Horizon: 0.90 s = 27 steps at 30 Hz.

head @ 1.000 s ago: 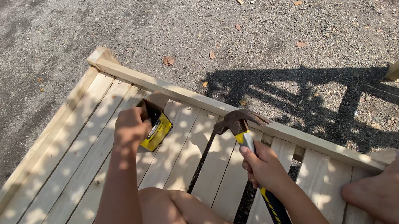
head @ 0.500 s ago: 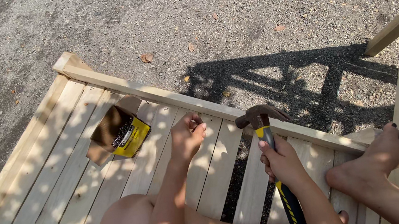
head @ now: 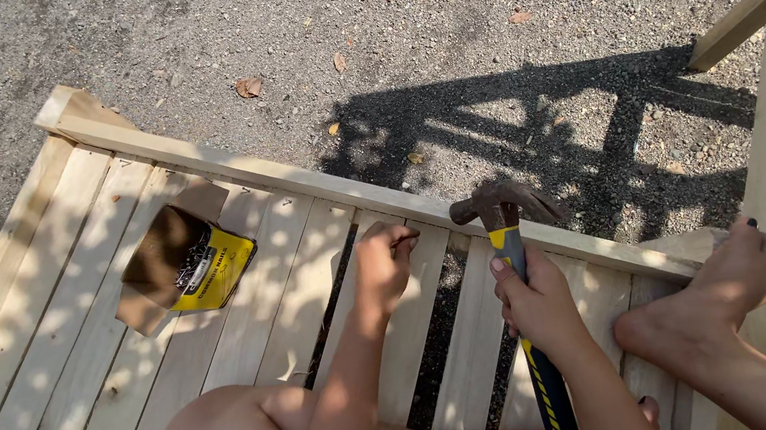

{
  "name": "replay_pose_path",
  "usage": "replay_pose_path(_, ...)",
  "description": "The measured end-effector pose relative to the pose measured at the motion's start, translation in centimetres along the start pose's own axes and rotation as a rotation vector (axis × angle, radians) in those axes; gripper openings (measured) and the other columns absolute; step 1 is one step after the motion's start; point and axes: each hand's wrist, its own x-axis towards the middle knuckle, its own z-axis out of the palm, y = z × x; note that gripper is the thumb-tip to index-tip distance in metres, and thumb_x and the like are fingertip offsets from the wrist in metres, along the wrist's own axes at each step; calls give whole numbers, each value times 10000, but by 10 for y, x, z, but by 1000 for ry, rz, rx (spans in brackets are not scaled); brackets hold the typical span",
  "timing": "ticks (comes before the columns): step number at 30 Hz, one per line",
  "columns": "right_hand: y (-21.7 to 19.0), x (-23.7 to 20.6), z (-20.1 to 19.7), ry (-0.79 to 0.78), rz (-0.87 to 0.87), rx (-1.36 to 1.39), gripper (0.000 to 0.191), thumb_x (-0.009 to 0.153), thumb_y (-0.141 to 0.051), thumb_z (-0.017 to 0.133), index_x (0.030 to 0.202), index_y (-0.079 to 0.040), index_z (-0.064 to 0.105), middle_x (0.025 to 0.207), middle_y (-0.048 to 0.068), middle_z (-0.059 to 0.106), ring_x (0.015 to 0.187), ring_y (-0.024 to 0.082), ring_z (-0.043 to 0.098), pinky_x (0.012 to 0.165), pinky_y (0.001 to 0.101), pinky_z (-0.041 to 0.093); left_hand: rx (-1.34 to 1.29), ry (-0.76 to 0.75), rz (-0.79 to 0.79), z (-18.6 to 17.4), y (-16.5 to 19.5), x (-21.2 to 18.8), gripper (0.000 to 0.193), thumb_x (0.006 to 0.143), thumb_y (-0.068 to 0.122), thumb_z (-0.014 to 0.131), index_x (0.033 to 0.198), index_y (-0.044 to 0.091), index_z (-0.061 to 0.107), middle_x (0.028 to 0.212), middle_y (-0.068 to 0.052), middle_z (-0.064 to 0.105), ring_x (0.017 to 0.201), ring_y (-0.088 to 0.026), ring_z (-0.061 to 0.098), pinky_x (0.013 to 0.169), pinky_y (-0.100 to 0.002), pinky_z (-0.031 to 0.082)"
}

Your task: The person sits on the ground with a wooden slatted frame across their lap and hammers nails into its slats using a claw hammer. They take nails from an open cardboard nail box, position each nail on a slat, and drive it in, working along the frame.

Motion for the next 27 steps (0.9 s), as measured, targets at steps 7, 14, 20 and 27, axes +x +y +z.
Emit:
replay_pose_path(7, -1, 6, 2, 21, 8, -61, 214, 988, -258, 594, 992, -58, 518, 615, 20, 503, 427, 106, 458, 364, 312, 417, 15, 6, -118, 13, 5, 10, 342, 864, 1, 701, 1176, 73, 584, 925, -97, 771, 843, -285, 778, 746, -385, 589)
replay_pose_path(14, -2, 9, 0, 14, 15, -67, 202, 989, -261, 579, 1020, -77, 503, 616, 19, 500, 423, 107, 459, 369, 312, 433, 71, 11, -139, 21, -7, 12, 360, 867, 33, 729, 1164, 106, 539, 904, -53, 783, 841, -262, 773, 744, -387, 585)
replay_pose_path(20, -4, 8, 1, 29, 17, -103, 212, 990, -259, 579, 1014, -64, 500, 630, 25, 523, 423, 113, 471, 370, 317, 432, 201, -40, -134, 24, -9, 13, 379, 864, 84, 744, 1163, 136, 516, 907, -24, 781, 877, -290, 744, 742, -438, 553)
replay_pose_path(27, -7, 5, 8, 85, -42, -248, 241, 986, -260, 599, 982, -37, 506, 613, 48, 549, 411, 138, 523, 364, 340, 457, 268, -72, -138, 28, -11, 12, 357, 885, 120, 725, 1181, 140, 526, 937, -24, 776, 896, -295, 735, 755, -445, 554)
